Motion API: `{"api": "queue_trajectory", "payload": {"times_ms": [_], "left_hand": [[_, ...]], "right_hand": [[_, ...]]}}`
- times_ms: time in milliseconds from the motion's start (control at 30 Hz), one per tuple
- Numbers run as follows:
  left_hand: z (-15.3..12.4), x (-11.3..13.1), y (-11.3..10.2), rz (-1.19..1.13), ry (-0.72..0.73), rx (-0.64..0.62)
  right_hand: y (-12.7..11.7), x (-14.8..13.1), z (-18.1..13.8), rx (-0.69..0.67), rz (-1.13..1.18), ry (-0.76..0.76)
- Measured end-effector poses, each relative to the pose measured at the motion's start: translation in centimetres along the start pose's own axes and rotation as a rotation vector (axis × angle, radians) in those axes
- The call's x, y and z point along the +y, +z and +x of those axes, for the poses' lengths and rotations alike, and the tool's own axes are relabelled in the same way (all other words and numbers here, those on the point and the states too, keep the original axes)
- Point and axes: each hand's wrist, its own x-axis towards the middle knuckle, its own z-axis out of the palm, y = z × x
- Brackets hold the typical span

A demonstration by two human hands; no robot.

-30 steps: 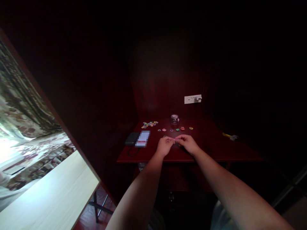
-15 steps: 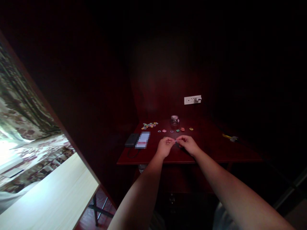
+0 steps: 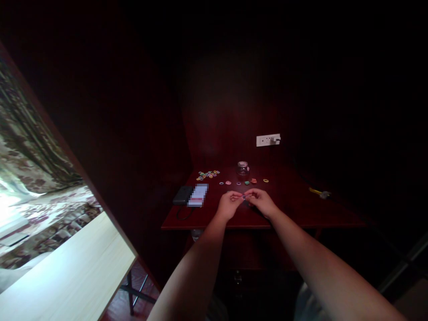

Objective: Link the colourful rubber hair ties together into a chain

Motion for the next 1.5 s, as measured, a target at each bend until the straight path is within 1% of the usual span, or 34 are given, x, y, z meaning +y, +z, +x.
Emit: {"api": "queue_trajectory", "payload": {"times_ms": [133,267,400,500,633,900,1033,1200,1333,1500], "left_hand": [[0.1,-0.3,0.0,0.003,-0.002,-0.001],[0.0,-0.1,0.0,0.017,-0.014,-0.015],[-0.1,0.3,0.1,0.084,-0.034,-0.042],[-0.1,0.2,0.1,0.141,-0.022,-0.047],[-0.2,0.0,0.2,0.151,-0.011,-0.018],[-0.3,-0.2,0.4,0.147,-0.043,0.038],[-0.4,-0.2,0.3,0.169,-0.022,0.049],[-0.4,-0.3,0.2,0.139,0.010,0.045],[-0.3,-0.4,0.2,0.131,-0.001,0.041],[-0.5,-0.1,0.3,0.134,-0.027,0.041]], "right_hand": [[0.0,-0.2,-0.1,-0.003,-0.038,0.002],[0.0,-0.5,-0.2,-0.001,-0.068,-0.011],[0.1,-0.6,-0.2,0.017,-0.068,-0.022],[0.2,-0.7,-0.2,0.021,-0.066,-0.014],[0.3,-0.9,-0.3,0.012,-0.065,0.019],[0.1,-0.8,-0.3,-0.030,-0.160,-0.007],[-0.1,-0.5,-0.3,-0.042,-0.207,-0.014],[0.0,-0.4,-0.3,-0.070,-0.224,-0.004],[0.2,-0.9,-0.4,-0.079,-0.260,-0.024],[0.3,-1.1,-0.5,-0.049,-0.225,-0.021]]}}
